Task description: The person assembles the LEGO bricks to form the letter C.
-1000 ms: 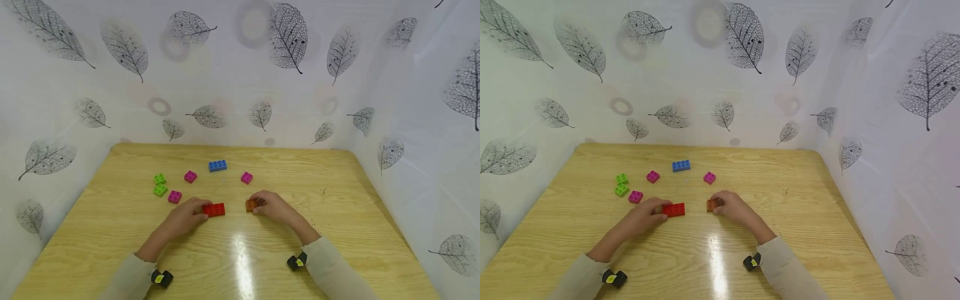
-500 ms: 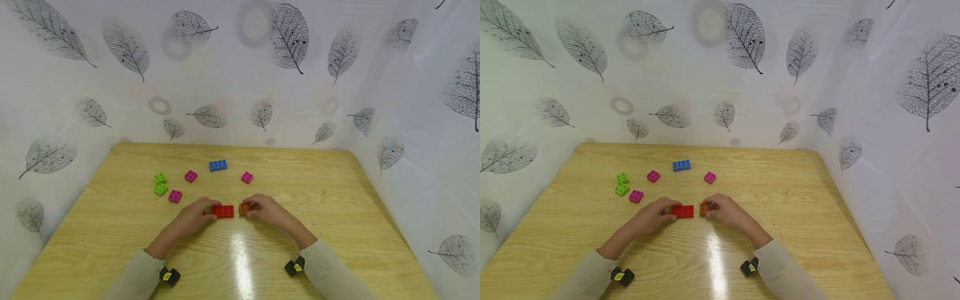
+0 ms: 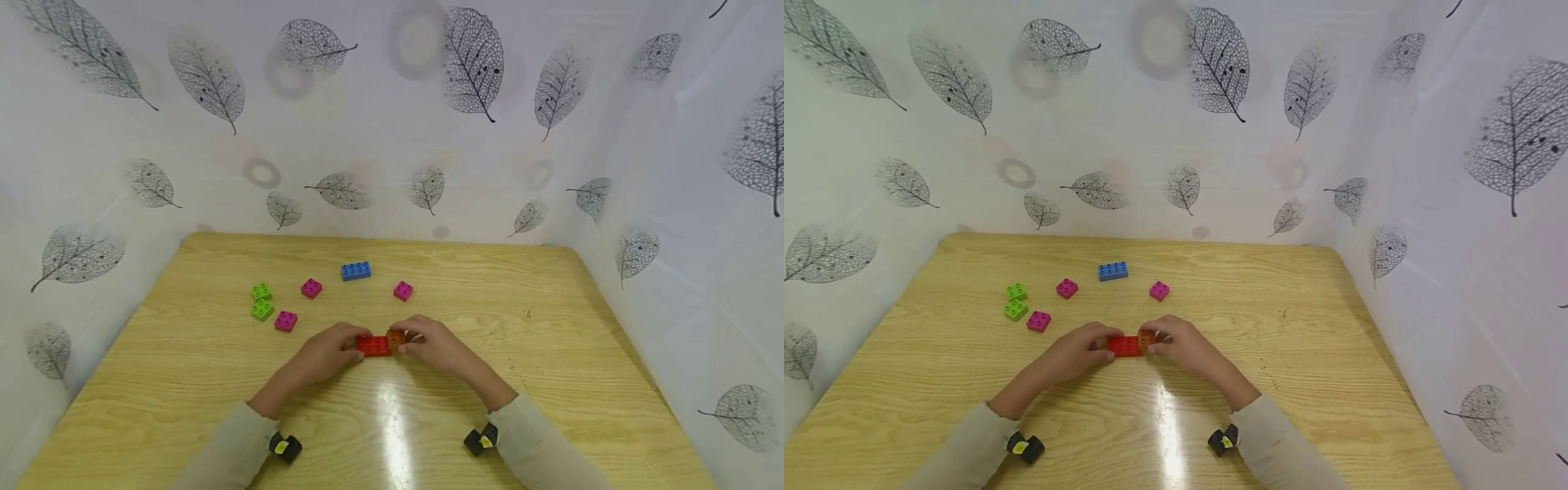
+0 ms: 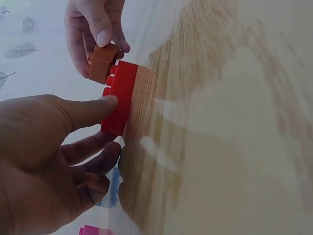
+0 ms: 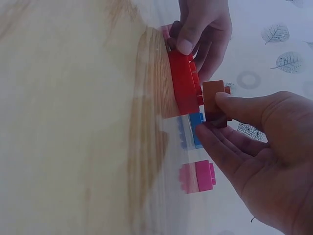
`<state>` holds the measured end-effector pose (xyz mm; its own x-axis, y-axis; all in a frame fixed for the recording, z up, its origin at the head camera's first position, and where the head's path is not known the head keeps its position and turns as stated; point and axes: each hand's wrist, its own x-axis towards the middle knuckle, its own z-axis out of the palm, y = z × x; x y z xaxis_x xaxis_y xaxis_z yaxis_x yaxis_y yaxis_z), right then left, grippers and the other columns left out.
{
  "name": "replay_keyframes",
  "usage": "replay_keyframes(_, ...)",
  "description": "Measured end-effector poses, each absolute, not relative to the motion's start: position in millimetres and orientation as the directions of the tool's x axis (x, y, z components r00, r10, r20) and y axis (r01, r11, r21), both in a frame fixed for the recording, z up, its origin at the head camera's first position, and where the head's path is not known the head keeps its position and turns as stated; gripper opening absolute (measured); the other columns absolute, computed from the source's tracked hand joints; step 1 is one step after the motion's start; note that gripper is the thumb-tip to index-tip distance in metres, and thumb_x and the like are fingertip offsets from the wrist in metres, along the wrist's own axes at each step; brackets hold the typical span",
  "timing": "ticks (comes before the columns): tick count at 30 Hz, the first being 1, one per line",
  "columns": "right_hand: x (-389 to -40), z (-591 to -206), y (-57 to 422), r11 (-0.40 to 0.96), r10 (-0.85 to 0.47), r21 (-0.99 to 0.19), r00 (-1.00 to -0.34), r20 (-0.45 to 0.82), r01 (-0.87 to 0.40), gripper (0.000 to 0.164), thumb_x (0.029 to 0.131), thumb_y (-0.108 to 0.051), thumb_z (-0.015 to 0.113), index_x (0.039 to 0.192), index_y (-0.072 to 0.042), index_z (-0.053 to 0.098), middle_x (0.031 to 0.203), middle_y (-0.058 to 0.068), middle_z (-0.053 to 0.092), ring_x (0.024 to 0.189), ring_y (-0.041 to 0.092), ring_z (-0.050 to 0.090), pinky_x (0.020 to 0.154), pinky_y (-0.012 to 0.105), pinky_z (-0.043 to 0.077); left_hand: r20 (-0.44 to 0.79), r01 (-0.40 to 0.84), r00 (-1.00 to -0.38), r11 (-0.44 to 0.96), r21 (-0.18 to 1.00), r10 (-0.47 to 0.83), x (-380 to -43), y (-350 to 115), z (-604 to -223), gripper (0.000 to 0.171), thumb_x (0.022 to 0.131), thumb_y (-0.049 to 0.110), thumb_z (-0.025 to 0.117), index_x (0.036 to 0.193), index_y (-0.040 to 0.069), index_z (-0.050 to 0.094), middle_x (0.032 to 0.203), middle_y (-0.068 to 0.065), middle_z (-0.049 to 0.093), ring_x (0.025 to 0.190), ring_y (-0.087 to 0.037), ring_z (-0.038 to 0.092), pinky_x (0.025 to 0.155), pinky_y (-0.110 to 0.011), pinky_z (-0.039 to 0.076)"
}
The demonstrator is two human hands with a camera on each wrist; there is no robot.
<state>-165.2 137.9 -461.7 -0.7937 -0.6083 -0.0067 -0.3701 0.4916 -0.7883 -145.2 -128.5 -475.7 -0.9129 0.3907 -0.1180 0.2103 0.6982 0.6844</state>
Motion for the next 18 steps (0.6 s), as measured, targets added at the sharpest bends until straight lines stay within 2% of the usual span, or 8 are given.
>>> replay_keyframes(11,-163.5,-460.8,137.9,0.501,-0.611,-0.774,-0.792,0.001,-0.387,0.038,0.096,-0.009,0.069,0.134,-0.011,0.064,0.124,0.007,0.063,0.106,0.019,0.064,0.089,0.029,0.056,-0.114,0.215,-0.913,0.698,0.683,0.392,-146.8,-123.0,-475.8,0.035,0.098,0.027,0.068,0.133,0.026,0.064,0.126,0.005,0.065,0.123,-0.021,0.06,0.103,-0.048,0.048)
replay_keyframes(18,-161.8,-459.3,135.7,0.532,-0.607,-0.737,-0.794,0.01,-0.416,0.038,0.096,-0.012,0.069,0.134,-0.011,0.065,0.126,0.009,0.062,0.111,0.023,0.064,0.088,0.033,0.057,-0.12,0.21,-0.913,0.7,0.682,0.39,-147.3,-122.3,-476.5,0.036,0.097,0.027,0.069,0.133,0.026,0.064,0.128,0.005,0.065,0.121,-0.02,0.06,0.1,-0.047,0.049)
